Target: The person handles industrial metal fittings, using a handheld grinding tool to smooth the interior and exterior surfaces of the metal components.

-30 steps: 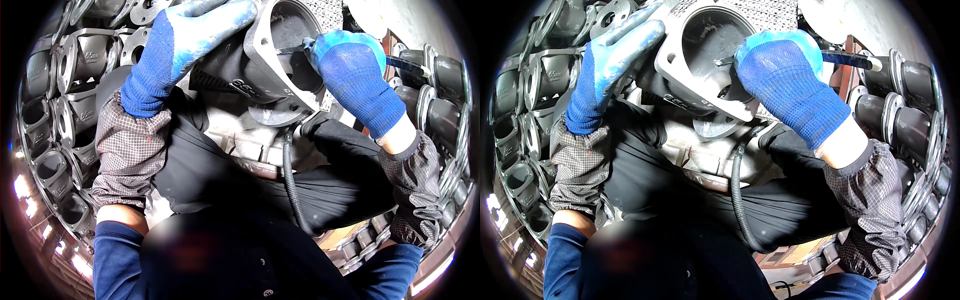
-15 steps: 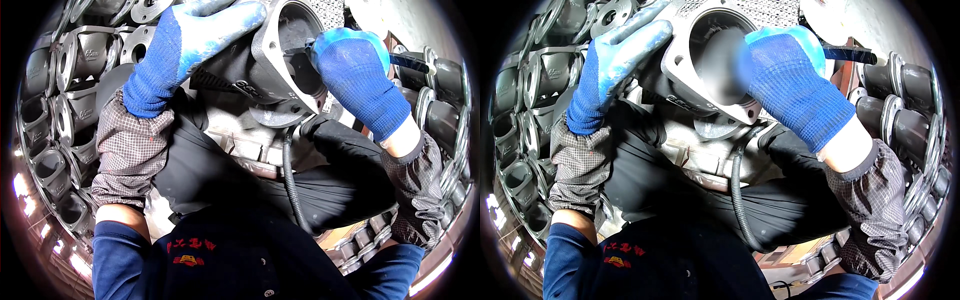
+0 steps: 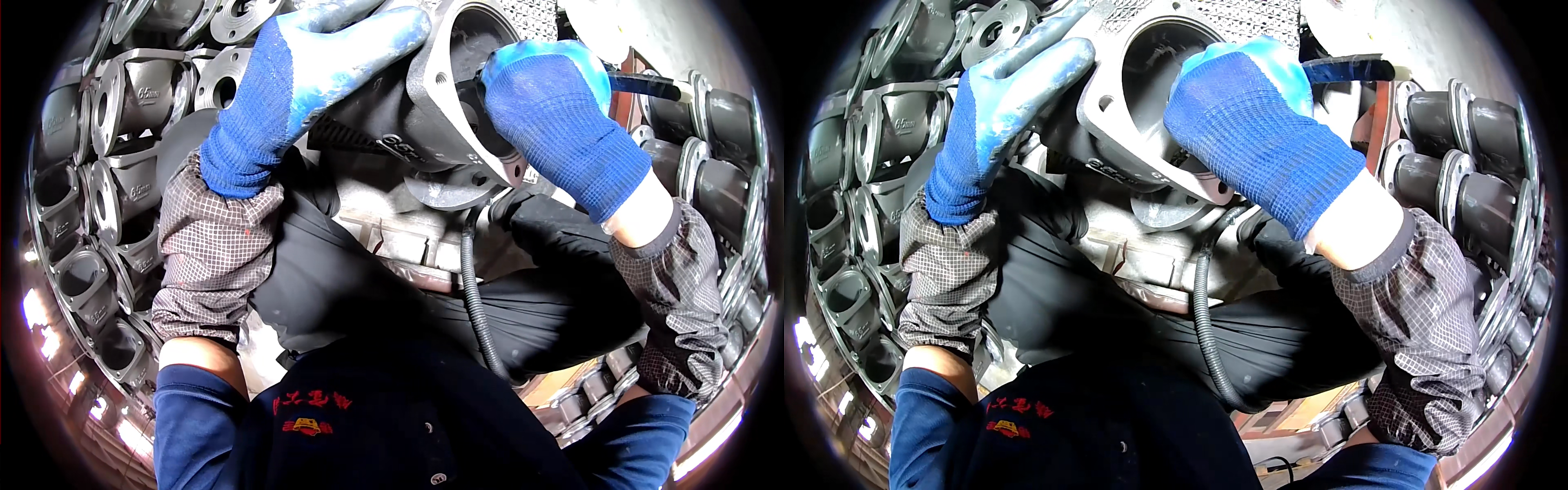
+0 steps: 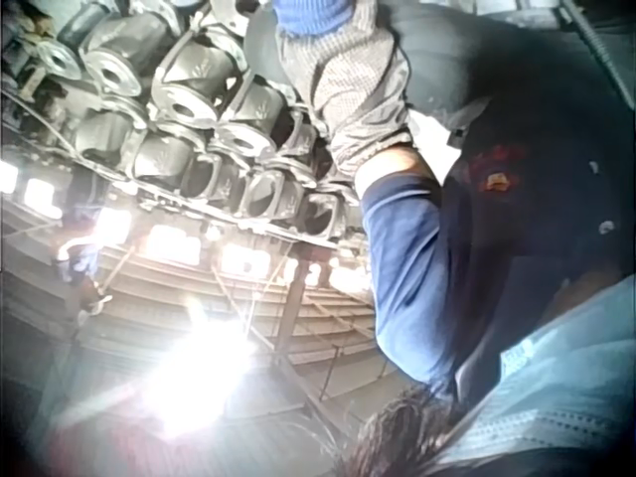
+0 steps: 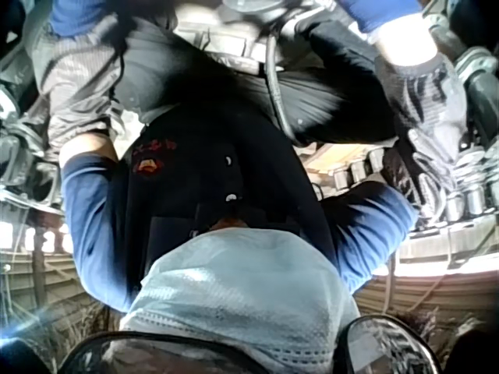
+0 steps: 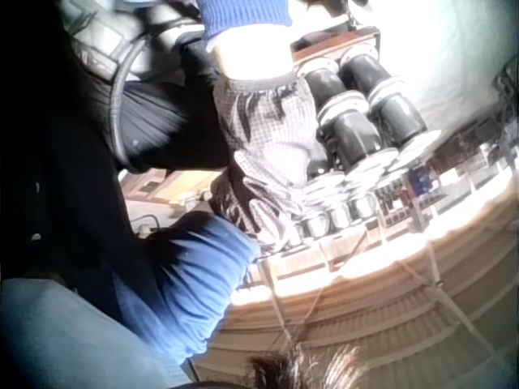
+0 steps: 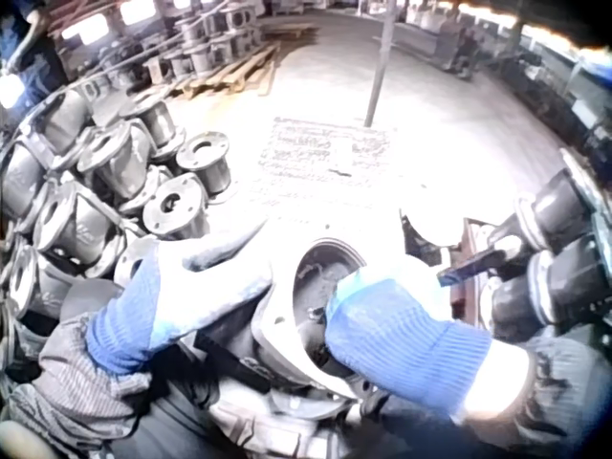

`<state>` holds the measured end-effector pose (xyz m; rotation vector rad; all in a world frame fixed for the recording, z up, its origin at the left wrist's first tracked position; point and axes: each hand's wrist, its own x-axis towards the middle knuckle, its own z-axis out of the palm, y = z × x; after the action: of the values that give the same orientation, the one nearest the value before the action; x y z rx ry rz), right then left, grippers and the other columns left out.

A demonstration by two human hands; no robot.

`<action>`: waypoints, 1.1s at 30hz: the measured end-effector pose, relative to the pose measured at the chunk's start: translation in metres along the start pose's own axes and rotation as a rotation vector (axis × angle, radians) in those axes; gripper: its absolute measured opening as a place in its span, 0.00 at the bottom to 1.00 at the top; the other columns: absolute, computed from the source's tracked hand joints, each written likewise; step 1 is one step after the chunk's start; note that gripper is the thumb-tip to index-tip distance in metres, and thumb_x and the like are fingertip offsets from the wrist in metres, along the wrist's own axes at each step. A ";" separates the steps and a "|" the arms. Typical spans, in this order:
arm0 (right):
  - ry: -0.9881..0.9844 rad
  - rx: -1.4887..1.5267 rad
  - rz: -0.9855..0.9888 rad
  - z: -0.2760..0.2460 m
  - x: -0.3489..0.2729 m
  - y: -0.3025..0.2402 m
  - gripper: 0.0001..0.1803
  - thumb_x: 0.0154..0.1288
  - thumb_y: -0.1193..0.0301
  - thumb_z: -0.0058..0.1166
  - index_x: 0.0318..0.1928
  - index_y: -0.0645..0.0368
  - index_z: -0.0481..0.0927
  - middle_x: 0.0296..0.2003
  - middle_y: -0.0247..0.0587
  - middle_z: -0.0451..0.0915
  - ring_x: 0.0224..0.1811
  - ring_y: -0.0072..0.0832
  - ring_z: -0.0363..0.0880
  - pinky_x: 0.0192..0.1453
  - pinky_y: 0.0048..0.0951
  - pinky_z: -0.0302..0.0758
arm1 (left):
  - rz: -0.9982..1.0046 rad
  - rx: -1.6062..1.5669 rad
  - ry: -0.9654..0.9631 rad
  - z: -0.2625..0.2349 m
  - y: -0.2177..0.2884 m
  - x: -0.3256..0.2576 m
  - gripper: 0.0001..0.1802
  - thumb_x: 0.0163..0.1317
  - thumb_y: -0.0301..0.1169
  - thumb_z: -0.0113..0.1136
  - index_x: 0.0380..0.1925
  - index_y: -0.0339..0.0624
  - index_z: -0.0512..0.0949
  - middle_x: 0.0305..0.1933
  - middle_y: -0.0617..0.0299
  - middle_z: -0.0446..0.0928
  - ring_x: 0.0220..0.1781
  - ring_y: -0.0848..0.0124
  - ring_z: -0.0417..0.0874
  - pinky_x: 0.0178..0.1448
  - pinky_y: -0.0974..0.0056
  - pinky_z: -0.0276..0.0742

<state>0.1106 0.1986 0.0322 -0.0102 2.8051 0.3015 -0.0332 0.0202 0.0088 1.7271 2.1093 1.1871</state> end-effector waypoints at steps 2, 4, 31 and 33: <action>-0.122 -0.073 0.044 -0.012 0.010 -0.010 0.07 0.51 0.66 0.64 0.28 0.55 0.86 0.20 0.36 0.82 0.24 0.25 0.84 0.27 0.27 0.81 | -0.102 -0.056 -0.019 -0.006 0.002 -0.003 0.19 0.62 0.27 0.59 0.54 0.42 0.77 0.62 0.48 0.71 0.59 0.62 0.77 0.62 0.66 0.73; 0.021 -0.079 -0.078 -0.010 0.004 -0.008 0.07 0.51 0.67 0.64 0.28 0.56 0.86 0.20 0.36 0.81 0.24 0.25 0.84 0.27 0.28 0.81 | 0.025 0.121 -0.047 -0.015 0.000 -0.006 0.19 0.62 0.27 0.59 0.54 0.42 0.77 0.62 0.49 0.71 0.60 0.64 0.77 0.62 0.67 0.73; 0.542 1.448 0.555 0.056 -0.083 0.001 0.21 0.70 0.68 0.42 0.59 0.64 0.73 0.42 0.40 0.83 0.31 0.19 0.79 0.33 0.16 0.74 | 0.188 0.385 -0.052 -0.014 -0.009 -0.012 0.21 0.60 0.26 0.54 0.56 0.38 0.74 0.61 0.43 0.71 0.61 0.51 0.76 0.63 0.59 0.73; 0.604 1.187 0.360 0.059 -0.080 0.012 0.21 0.67 0.74 0.42 0.59 0.61 0.75 0.43 0.42 0.82 0.33 0.19 0.79 0.34 0.17 0.74 | 0.266 0.376 -0.067 -0.021 -0.012 -0.013 0.23 0.60 0.28 0.54 0.57 0.38 0.73 0.60 0.42 0.72 0.61 0.50 0.75 0.63 0.58 0.72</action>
<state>0.2043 0.2201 0.0050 0.7688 3.0301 -1.5179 -0.0508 -0.0017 0.0104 2.2323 2.2237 0.8047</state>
